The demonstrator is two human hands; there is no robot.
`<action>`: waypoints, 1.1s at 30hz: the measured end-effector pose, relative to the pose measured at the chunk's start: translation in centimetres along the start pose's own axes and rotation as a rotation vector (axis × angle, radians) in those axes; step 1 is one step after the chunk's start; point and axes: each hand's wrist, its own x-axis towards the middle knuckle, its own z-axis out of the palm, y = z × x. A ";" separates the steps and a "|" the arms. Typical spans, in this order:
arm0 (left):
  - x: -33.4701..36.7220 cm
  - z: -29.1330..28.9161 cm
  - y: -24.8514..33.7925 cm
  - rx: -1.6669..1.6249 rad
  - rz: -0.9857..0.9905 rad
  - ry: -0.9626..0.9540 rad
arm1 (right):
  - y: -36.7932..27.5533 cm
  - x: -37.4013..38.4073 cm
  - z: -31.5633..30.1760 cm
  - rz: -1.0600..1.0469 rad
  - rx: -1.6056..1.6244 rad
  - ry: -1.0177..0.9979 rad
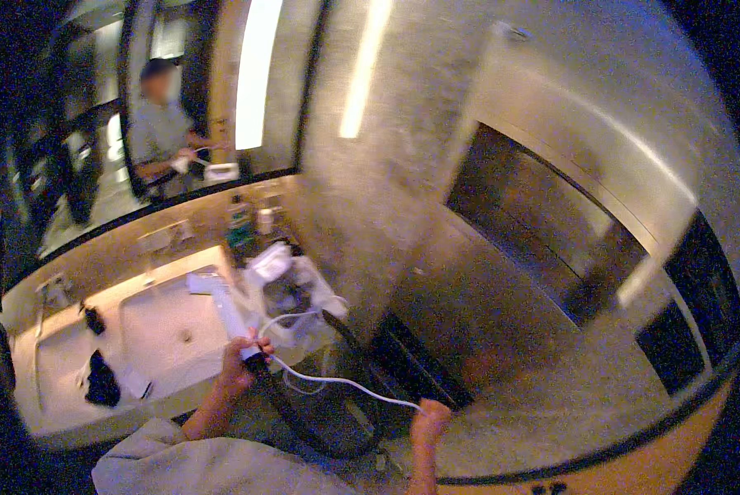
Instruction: The person uses a handheld steam cleaner to clean a bathroom sink and countertop, then wipes the surfaces with a dark cloth. They plug in the device, operate the steam nozzle over the sink basin and faucet, and finish by wiping down the sink and surrounding counter.
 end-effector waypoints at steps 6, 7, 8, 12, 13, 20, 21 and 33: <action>-2.7 -5.8 1.4 -0.101 -0.004 0.087 | -3.3 1.4 -1.5 -0.027 -0.061 -0.057; -2.7 -7.4 1.1 -0.080 0.008 0.035 | -4.4 1.6 -1.5 -0.062 -0.042 -0.141; -2.9 -8.9 1.0 -0.072 0.007 0.067 | -5.3 1.9 -0.9 -0.034 0.077 -0.155; -3.5 -10.7 0.1 -0.039 -0.017 0.098 | -8.4 4.0 1.0 -0.056 0.419 -0.174; -3.6 -11.3 0.2 -0.040 -0.020 0.081 | -9.8 4.5 1.8 -0.099 0.483 -0.166; -5.5 -12.4 1.2 0.037 -0.026 0.062 | -19.0 8.1 5.3 -0.251 0.057 -0.104; -5.9 -13.7 1.3 0.041 0.011 0.032 | -20.2 8.5 5.6 -0.244 0.021 -0.207; -8.6 -12.3 6.5 0.248 -0.013 0.022 | -31.7 8.5 9.1 -0.126 1.113 -0.596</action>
